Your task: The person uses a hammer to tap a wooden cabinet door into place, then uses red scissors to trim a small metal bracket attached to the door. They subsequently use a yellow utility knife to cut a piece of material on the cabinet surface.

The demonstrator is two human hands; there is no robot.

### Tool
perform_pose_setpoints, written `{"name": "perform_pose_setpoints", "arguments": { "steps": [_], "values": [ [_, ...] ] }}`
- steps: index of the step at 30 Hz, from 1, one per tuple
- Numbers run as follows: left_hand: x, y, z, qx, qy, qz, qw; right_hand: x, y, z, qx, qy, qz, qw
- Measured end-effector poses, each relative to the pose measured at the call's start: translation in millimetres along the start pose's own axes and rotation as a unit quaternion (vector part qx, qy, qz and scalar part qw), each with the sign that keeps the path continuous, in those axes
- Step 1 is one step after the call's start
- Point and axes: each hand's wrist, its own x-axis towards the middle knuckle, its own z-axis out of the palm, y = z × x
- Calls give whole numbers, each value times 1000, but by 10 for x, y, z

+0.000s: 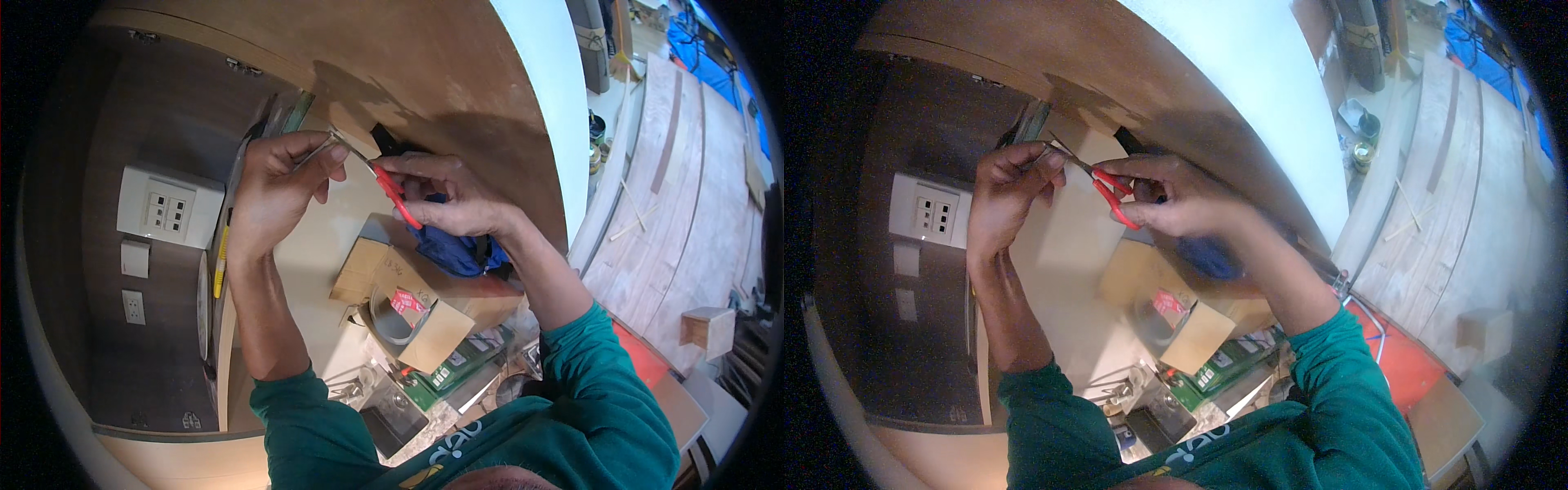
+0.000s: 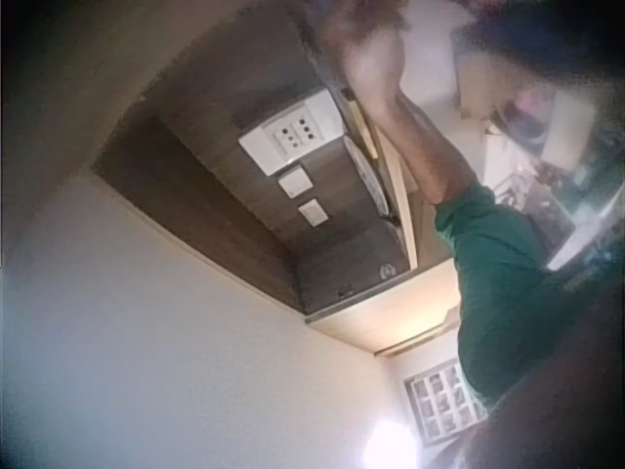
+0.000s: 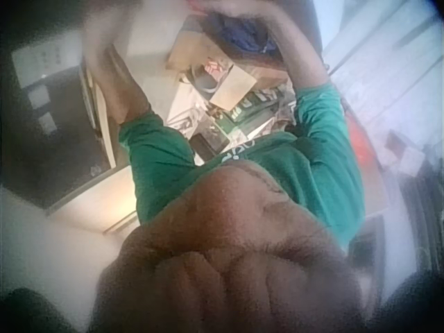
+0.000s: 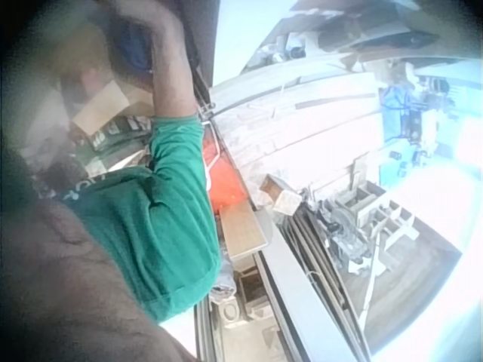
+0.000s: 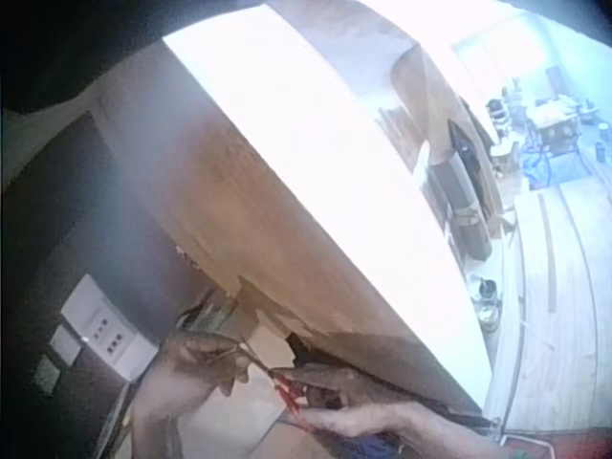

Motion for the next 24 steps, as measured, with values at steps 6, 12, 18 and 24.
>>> {"name": "perform_pose_setpoints", "arguments": {
  "steps": [6, 12, 18, 24],
  "values": [
    [11, 1, 27, -3, 3, -3, 1000, 17, 92, -16, -5, -5, -15, 1000],
    [19, -19, 24, -2, 1, 3, 1000, 23, 94, -20, 10, -20, -18, 1000],
    [11, -14, 35, -6, 1, 6, 1000, 12, 98, -8, 13, -17, -17, 1000],
    [29, -64, 29, 5, -4, 14, 1000, 16, 151, -33, 28, -19, -11, 999]
  ]
}}
